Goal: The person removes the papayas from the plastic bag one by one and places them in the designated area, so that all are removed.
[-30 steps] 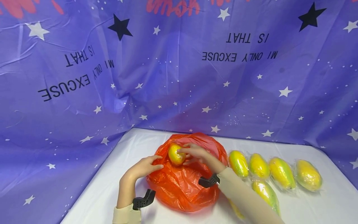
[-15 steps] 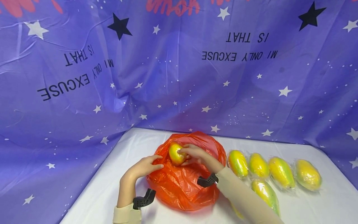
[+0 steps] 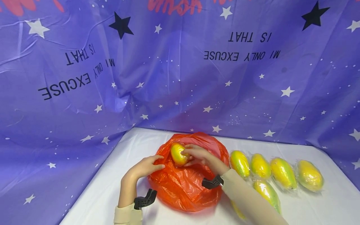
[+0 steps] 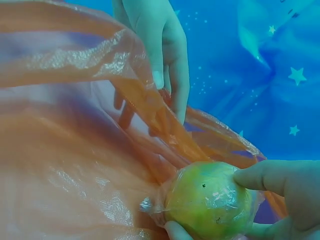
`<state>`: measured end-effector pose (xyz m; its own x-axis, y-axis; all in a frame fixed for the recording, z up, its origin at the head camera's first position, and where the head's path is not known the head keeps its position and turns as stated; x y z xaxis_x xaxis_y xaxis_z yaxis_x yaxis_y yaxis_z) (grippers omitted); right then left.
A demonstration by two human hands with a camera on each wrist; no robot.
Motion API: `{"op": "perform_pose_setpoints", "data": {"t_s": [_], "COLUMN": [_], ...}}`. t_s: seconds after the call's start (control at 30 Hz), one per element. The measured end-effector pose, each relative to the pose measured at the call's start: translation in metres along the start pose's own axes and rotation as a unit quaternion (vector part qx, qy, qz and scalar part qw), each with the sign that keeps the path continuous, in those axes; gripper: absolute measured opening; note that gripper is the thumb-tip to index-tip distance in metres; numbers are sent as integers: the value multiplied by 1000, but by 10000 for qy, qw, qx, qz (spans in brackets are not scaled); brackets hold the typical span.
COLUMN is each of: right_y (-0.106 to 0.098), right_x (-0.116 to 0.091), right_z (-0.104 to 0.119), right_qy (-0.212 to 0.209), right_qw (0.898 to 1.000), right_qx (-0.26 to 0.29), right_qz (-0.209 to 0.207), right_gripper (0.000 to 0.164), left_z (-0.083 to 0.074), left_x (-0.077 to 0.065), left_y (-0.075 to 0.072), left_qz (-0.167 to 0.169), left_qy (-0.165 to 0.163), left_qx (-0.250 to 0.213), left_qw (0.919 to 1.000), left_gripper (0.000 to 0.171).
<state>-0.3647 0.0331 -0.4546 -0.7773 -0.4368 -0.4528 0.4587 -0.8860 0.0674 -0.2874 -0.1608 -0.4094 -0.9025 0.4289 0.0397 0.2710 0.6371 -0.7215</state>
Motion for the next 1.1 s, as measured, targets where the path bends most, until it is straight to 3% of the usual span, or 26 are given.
{"op": "perform_pose_setpoints", "data": {"t_s": [0.43,1.1], "right_y": [-7,-14], "right_x": [-15,-54], "right_z": [-3,-2], "right_qy": [22,-383], "right_qw": [9999,9987], "right_qx": [-77,-308], "right_qz": [148,98], "right_gripper": [49,59], "left_z": [1,-1], "left_x": [0,-1], "left_y": [1,0], "left_qz": [-8,14], "left_qy": [-59,-107], "left_qx": [-58,-5], "left_qw": [10000,9999], "left_gripper": [44,46]}}
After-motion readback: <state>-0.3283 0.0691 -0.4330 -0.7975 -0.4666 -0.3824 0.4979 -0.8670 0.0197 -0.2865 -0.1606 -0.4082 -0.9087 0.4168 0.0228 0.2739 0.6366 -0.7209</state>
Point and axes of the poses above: each hand's wrist, its own x-axis towards the middle knuckle, its own y-axis out of the palm, z = x × y, the point moved 6 cm from there along x, towards the middle knuckle, and after that the axes turned 10 degrees about y, right-handed, at the moved point
